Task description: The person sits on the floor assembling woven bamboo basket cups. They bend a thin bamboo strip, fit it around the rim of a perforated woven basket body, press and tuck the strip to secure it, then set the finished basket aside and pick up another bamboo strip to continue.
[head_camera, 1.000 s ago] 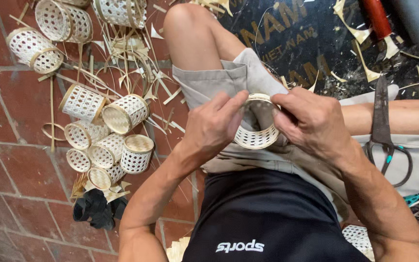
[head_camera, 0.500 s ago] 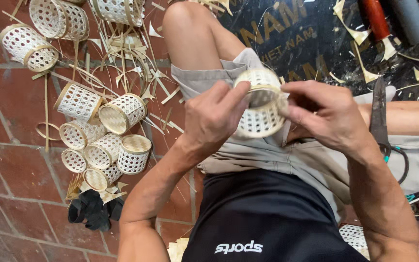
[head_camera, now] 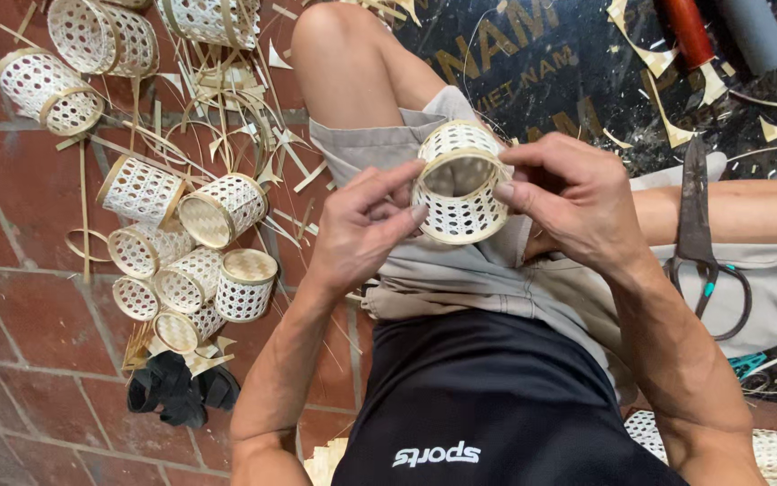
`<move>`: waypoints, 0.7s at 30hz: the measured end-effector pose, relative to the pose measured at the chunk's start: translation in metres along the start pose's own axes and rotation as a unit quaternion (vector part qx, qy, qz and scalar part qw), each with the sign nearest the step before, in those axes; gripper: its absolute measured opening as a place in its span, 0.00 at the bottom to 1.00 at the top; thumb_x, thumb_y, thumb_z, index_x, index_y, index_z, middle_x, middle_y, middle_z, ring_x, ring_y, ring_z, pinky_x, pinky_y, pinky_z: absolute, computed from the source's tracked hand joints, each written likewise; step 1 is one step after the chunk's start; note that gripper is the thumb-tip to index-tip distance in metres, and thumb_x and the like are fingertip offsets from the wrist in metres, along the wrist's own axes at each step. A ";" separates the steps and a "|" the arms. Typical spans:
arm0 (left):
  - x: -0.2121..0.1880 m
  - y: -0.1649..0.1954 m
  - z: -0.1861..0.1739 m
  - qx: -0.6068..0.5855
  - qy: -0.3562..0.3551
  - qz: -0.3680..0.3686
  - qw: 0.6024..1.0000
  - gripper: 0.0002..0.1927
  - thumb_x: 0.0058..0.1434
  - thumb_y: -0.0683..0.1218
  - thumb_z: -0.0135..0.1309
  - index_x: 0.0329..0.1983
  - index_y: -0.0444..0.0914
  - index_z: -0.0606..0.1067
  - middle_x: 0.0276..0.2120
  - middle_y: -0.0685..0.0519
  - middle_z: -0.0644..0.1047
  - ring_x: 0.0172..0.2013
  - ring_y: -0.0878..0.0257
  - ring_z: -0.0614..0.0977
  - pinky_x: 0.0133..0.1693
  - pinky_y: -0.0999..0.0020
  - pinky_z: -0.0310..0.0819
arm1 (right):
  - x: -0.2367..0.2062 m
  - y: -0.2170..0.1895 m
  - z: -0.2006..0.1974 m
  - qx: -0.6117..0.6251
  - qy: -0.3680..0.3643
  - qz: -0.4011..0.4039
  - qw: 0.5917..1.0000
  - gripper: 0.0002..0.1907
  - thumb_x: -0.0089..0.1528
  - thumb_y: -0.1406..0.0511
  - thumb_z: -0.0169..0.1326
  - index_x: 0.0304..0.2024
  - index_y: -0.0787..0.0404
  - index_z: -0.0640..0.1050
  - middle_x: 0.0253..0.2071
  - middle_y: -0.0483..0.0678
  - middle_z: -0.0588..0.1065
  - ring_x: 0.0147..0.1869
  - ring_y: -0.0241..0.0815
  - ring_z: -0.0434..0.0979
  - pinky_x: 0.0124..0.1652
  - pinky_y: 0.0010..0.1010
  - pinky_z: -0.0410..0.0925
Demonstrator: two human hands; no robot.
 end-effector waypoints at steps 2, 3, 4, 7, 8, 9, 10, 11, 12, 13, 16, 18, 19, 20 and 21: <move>0.001 -0.003 -0.002 -0.053 0.009 -0.042 0.998 0.24 0.64 0.35 0.61 0.64 0.32 0.75 0.38 0.57 0.70 0.32 0.75 0.77 0.35 0.80 0.74 | 0.003 -0.007 0.000 -0.001 0.000 -0.015 1.000 0.15 0.64 0.70 0.63 0.52 0.70 0.81 0.36 0.46 0.75 0.36 0.29 0.73 0.34 0.21 0.66; 0.001 -0.004 -0.002 -0.081 0.011 -0.061 0.995 0.23 0.63 0.35 0.60 0.63 0.31 0.75 0.38 0.57 0.71 0.32 0.74 0.78 0.34 0.80 0.75 | 0.003 -0.011 -0.001 0.011 0.002 -0.019 1.000 0.14 0.64 0.71 0.63 0.52 0.70 0.81 0.37 0.46 0.75 0.36 0.30 0.74 0.35 0.21 0.67; 0.005 0.000 -0.001 -0.101 0.006 -0.051 0.994 0.23 0.63 0.36 0.60 0.63 0.32 0.75 0.38 0.57 0.71 0.32 0.74 0.79 0.35 0.79 0.76 | 0.003 -0.015 -0.005 0.019 0.007 -0.025 0.999 0.13 0.65 0.71 0.62 0.51 0.69 0.81 0.37 0.46 0.75 0.36 0.30 0.74 0.35 0.21 0.67; 0.023 0.015 0.007 -0.060 0.002 0.028 0.998 0.22 0.63 0.38 0.60 0.62 0.33 0.75 0.36 0.57 0.72 0.33 0.72 0.78 0.37 0.76 0.77 | 0.002 -0.027 -0.031 -0.011 0.075 -0.050 0.996 0.10 0.67 0.71 0.60 0.50 0.69 0.80 0.40 0.47 0.76 0.39 0.32 0.78 0.38 0.24 0.72; 0.036 0.023 0.012 0.022 0.013 0.085 0.996 0.22 0.63 0.38 0.61 0.61 0.33 0.76 0.34 0.56 0.72 0.32 0.71 0.76 0.37 0.74 0.75 | 0.005 -0.031 -0.043 -0.085 0.100 -0.080 0.988 0.08 0.68 0.71 0.61 0.49 0.69 0.80 0.39 0.49 0.76 0.40 0.36 0.78 0.39 0.26 0.71; 0.047 0.029 0.020 0.103 0.025 0.137 0.985 0.21 0.63 0.39 0.62 0.60 0.34 0.77 0.32 0.55 0.72 0.32 0.69 0.75 0.37 0.73 0.73 | 0.009 -0.031 -0.054 -0.155 0.123 -0.104 0.975 0.07 0.68 0.72 0.61 0.48 0.69 0.81 0.39 0.51 0.77 0.40 0.39 0.78 0.40 0.28 0.71; 0.066 0.027 0.029 0.114 0.037 0.156 0.980 0.21 0.63 0.40 0.61 0.60 0.35 0.78 0.31 0.55 0.73 0.31 0.68 0.75 0.36 0.72 0.73 | 0.013 -0.028 -0.064 -0.226 0.144 -0.125 0.955 0.06 0.69 0.72 0.62 0.48 0.69 0.81 0.38 0.53 0.78 0.41 0.43 0.78 0.41 0.30 0.70; 0.092 0.025 0.039 0.125 0.050 0.175 0.975 0.20 0.62 0.41 0.61 0.59 0.36 0.78 0.30 0.54 0.75 0.30 0.67 0.76 0.35 0.70 0.73 | 0.023 -0.015 -0.073 -0.221 0.152 -0.113 0.957 0.07 0.69 0.72 0.62 0.48 0.69 0.81 0.39 0.53 0.77 0.41 0.45 0.78 0.41 0.31 0.70; 0.116 0.018 0.048 0.132 0.052 0.175 0.974 0.21 0.60 0.41 0.61 0.58 0.36 0.78 0.29 0.53 0.74 0.30 0.66 0.77 0.35 0.69 0.74 | 0.035 0.001 -0.081 -0.216 0.157 -0.099 0.958 0.07 0.68 0.71 0.61 0.48 0.68 0.81 0.39 0.54 0.77 0.41 0.46 0.78 0.41 0.33 0.70; 0.137 0.011 0.055 0.138 0.054 0.174 0.974 0.22 0.58 0.41 0.61 0.57 0.36 0.79 0.28 0.52 0.74 0.30 0.65 0.78 0.36 0.68 0.75 | 0.047 0.019 -0.089 -0.210 0.163 -0.085 0.960 0.08 0.68 0.70 0.61 0.48 0.67 0.81 0.39 0.54 0.77 0.41 0.48 0.78 0.41 0.34 0.70; 0.176 -0.016 0.070 0.195 0.049 0.175 0.964 0.23 0.55 0.39 0.60 0.56 0.36 0.79 0.28 0.50 0.74 0.30 0.63 0.78 0.36 0.66 0.75 | 0.083 0.069 -0.095 -0.265 0.081 -0.067 0.958 0.07 0.66 0.68 0.60 0.44 0.67 0.82 0.35 0.56 0.77 0.37 0.49 0.78 0.38 0.36 0.70; 0.188 -0.037 0.066 0.149 0.051 0.128 0.979 0.22 0.55 0.40 0.61 0.55 0.33 0.79 0.28 0.50 0.76 0.30 0.64 0.79 0.35 0.68 0.76 | 0.113 0.073 -0.122 -0.360 0.118 -0.125 0.917 0.08 0.67 0.65 0.62 0.41 0.65 0.83 0.34 0.56 0.78 0.36 0.51 0.78 0.36 0.40 0.70; 0.189 -0.049 0.064 0.126 0.049 0.094 0.986 0.21 0.56 0.40 0.61 0.54 0.32 0.79 0.28 0.50 0.77 0.29 0.64 0.80 0.34 0.68 0.77 | 0.126 0.074 -0.132 -0.401 0.132 -0.146 0.895 0.09 0.68 0.63 0.63 0.40 0.64 0.84 0.34 0.56 0.78 0.35 0.52 0.78 0.34 0.41 0.70; 0.192 -0.063 0.062 0.046 0.037 0.043 0.997 0.20 0.59 0.41 0.59 0.54 0.31 0.78 0.30 0.51 0.78 0.29 0.65 0.81 0.34 0.69 0.77 | 0.148 0.076 -0.147 -0.441 0.137 -0.126 0.878 0.09 0.68 0.63 0.63 0.41 0.64 0.84 0.34 0.56 0.79 0.35 0.52 0.78 0.34 0.41 0.70; 0.194 -0.076 0.060 -0.034 0.028 -0.011 0.999 0.18 0.62 0.41 0.56 0.55 0.30 0.78 0.31 0.52 0.80 0.29 0.66 0.81 0.33 0.70 0.78 | 0.175 0.078 -0.161 -0.479 0.138 -0.096 0.862 0.09 0.68 0.63 0.62 0.41 0.64 0.84 0.34 0.56 0.79 0.35 0.51 0.78 0.35 0.41 0.70</move>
Point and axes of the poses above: each hand's wrist, its own x-axis towards the middle knuckle, its own z-axis out of the palm, y = z × x, the point moved 7 cm from there along x, towards the middle knuckle
